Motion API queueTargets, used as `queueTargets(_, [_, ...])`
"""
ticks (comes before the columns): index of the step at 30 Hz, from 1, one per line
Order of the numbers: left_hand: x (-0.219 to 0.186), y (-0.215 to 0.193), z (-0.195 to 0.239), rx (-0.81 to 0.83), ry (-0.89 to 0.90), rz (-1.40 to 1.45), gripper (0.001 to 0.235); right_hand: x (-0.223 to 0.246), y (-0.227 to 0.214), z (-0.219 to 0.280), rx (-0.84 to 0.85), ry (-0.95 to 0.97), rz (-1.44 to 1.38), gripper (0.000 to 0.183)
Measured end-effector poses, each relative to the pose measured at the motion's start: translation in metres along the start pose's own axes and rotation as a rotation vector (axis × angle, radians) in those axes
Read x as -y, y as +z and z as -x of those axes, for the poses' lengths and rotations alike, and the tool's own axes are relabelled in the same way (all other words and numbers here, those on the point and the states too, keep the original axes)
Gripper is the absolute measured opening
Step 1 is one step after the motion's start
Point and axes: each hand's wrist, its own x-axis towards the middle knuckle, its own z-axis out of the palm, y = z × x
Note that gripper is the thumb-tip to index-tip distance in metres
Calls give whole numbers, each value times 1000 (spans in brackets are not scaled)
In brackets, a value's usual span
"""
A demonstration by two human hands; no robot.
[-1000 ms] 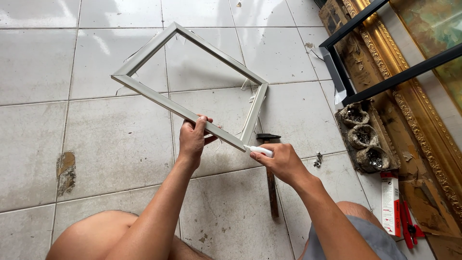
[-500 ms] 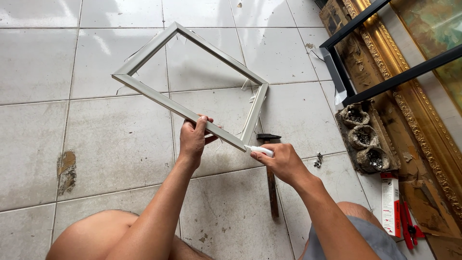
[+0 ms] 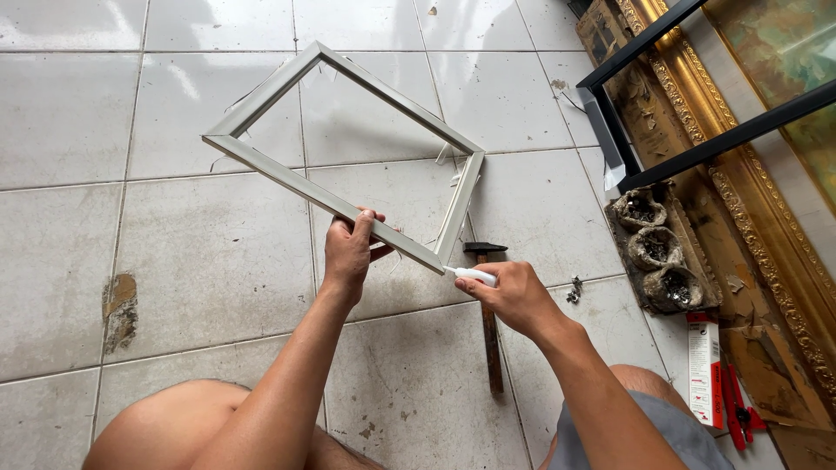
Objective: Assembling a wooden picture frame by applying glue to the joints and using a hammer to secure them.
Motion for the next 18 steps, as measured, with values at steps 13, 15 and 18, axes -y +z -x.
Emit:
queueTargets(13, [-2,0,1,-5,0,-3,31,2,0,0,8,-6,27,23])
queueTargets(15, [1,-1,-1,-6,1,-3,30,1,0,-1,9,-6,33,24])
queueTargets(18, [4,-2,-3,-14,-8,-3,31,1,-1,-1,20,-2,49,26])
